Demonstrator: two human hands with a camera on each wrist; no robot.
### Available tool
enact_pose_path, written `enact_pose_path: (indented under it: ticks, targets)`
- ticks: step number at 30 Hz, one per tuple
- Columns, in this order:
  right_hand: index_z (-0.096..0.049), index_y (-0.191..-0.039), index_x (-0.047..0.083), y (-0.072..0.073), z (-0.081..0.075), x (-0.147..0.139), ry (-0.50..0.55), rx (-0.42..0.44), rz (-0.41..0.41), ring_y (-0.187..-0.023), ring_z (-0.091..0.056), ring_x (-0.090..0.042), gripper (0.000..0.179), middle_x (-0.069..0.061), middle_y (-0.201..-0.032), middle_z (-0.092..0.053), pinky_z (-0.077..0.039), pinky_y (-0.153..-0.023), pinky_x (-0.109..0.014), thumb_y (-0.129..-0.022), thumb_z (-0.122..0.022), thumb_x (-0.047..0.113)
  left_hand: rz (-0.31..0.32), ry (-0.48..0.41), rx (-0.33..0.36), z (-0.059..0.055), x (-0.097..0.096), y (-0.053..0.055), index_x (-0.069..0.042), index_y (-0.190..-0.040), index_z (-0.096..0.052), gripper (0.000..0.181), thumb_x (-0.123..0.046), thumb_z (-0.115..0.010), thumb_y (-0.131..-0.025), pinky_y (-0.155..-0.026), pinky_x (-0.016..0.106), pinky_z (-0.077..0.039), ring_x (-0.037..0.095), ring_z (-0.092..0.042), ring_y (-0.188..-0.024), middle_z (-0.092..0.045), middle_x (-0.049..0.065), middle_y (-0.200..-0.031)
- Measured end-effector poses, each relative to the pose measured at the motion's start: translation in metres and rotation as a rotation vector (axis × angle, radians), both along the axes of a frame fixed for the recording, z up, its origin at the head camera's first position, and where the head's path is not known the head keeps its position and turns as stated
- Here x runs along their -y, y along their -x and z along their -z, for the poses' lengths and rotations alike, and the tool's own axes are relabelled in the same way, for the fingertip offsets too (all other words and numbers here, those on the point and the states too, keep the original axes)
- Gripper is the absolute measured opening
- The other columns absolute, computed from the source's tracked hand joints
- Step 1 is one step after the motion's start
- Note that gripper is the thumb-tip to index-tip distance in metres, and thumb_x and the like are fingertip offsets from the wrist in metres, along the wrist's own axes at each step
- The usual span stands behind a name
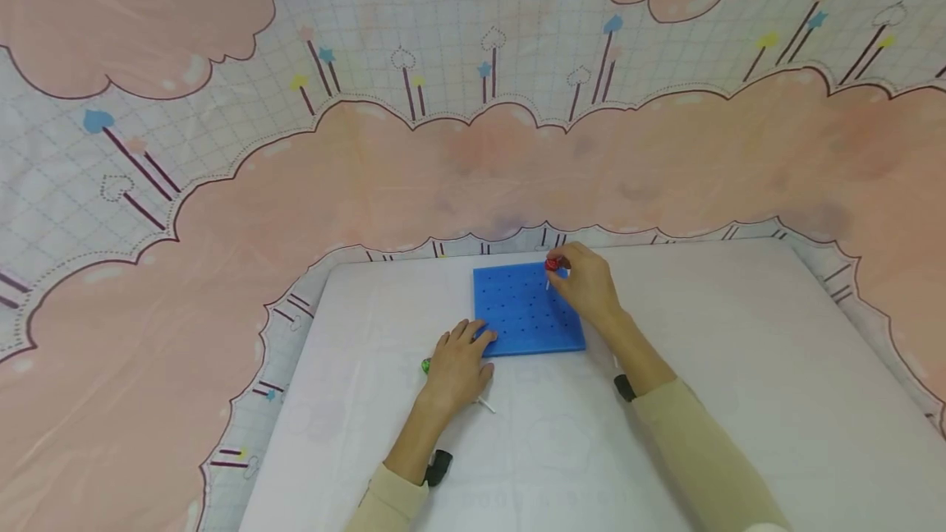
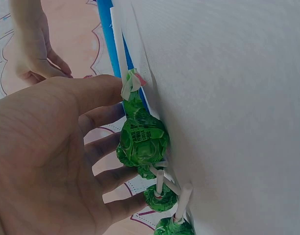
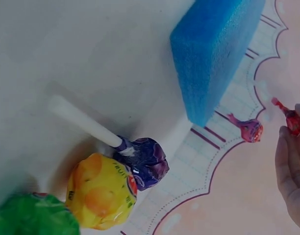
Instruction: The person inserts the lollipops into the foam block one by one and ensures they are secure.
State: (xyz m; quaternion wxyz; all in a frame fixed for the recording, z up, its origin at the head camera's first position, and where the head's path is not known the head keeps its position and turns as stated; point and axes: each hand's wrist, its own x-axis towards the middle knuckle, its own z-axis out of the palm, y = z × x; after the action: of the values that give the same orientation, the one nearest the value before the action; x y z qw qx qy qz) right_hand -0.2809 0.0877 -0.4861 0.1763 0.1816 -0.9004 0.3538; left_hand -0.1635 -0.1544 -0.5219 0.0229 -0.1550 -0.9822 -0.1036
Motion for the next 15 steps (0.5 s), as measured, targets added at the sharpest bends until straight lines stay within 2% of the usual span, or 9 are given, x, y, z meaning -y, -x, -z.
enact_pose_path:
  ticks: [15]
  targets:
    - [-0.071,-0.112,0.006,0.022,0.003,0.008,-0.019,0.019,0.008,-0.096,-0.071,-0.027,0.023,-0.011,-0.105,-0.068,-0.063,-0.084,-0.04,-0.091,-0.081,0.01,-0.009,0.002,-0.006,0.002,-0.002,0.006,-0.016,-0.143,-0.063,0.049,-0.026,-0.075,-0.097,-0.116,0.062,-0.039,0.04,-0.043,-0.146,-0.051,0.012,-0.155]
